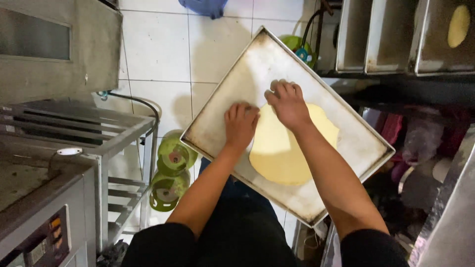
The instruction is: The person cleans a metal baking tray using a cloth, then uses a rolling pin to flatten a ball of dough on a stainless steel table, and finally transfers the flattened dough onto the tray.
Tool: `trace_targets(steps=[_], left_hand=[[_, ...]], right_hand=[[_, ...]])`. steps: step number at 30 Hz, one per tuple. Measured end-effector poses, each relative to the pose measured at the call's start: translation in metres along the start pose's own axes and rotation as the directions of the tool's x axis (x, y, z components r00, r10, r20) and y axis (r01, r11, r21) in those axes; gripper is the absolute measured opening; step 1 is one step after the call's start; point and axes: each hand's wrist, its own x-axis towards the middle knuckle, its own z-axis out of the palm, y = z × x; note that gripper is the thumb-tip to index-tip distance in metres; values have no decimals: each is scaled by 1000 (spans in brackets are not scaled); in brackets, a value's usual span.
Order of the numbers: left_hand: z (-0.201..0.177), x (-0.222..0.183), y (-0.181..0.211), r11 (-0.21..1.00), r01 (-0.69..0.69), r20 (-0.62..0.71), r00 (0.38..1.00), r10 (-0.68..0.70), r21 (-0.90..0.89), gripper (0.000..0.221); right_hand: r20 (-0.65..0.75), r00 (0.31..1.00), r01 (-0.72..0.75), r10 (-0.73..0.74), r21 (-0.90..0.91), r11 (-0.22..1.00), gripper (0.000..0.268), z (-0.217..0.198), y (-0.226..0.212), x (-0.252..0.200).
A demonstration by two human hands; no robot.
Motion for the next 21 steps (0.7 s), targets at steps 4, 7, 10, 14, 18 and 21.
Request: trace_targets(steps=[4, 7, 10, 14, 18, 21], left_hand=[[-14, -49, 3, 995, 92, -53, 994, -94, -41, 29], [-36, -69, 23, 997, 71, -37, 997, -72, -13, 22], [-39, -73, 38, 999, 43, -105, 993, -44, -18, 25], [-27, -77, 44, 991, 130, -88, 988, -130, -3, 29], [-9, -89, 37, 968, 236, 105, 968, -227, -80, 22], [-28, -82, 31, 881, 473, 331, 831, -448, 5, 36]], right_hand=[[-169, 946, 255, -277, -138, 957, 22, 15, -28, -16], [-213, 786, 521, -581, -278, 807, 26, 10, -44, -32], [-273, 687, 582, -674, -348, 735, 16, 17, -39, -30], [-292, 682, 574, -670, -354, 739, 10, 23, -38, -30], [-230, 762, 527, -605, -324, 786, 9, 7, -47, -31], [-238, 820, 459, -520, -269, 847, 11, 35, -46, -22]])
